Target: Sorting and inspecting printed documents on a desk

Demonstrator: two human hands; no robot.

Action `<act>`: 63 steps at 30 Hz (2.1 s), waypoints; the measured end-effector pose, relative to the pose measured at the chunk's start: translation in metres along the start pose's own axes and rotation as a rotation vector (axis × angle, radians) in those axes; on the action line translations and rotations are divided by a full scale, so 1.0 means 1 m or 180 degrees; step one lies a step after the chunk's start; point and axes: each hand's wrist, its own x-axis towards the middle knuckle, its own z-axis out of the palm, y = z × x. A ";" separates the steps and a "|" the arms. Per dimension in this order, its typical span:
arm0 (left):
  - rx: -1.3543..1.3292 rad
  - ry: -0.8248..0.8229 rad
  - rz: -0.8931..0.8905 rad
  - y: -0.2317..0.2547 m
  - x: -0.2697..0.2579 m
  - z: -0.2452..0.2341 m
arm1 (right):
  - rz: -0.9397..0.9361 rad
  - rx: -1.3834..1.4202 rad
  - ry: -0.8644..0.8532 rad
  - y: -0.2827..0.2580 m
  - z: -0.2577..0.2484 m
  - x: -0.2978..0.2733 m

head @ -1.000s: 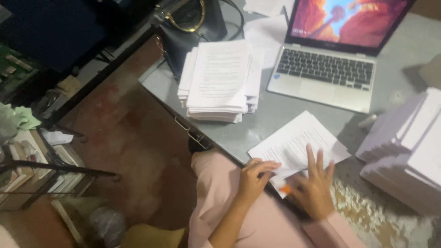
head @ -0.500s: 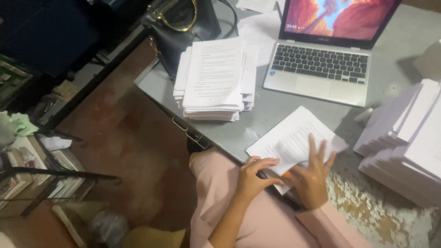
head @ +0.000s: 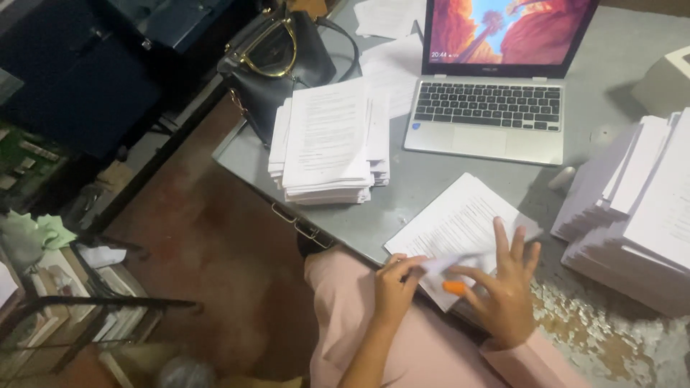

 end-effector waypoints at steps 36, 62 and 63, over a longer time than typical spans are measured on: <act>-0.0269 0.0088 -0.0378 0.013 0.004 0.004 | -0.0291 0.0129 0.0213 -0.001 -0.003 0.008; -0.0719 -0.0361 -0.0340 0.020 0.007 -0.011 | 0.0445 -0.0428 -0.0873 0.024 0.009 -0.023; -0.0715 -0.0354 -0.0315 0.022 0.010 -0.015 | 0.0431 -0.0428 -0.0852 0.024 0.009 -0.020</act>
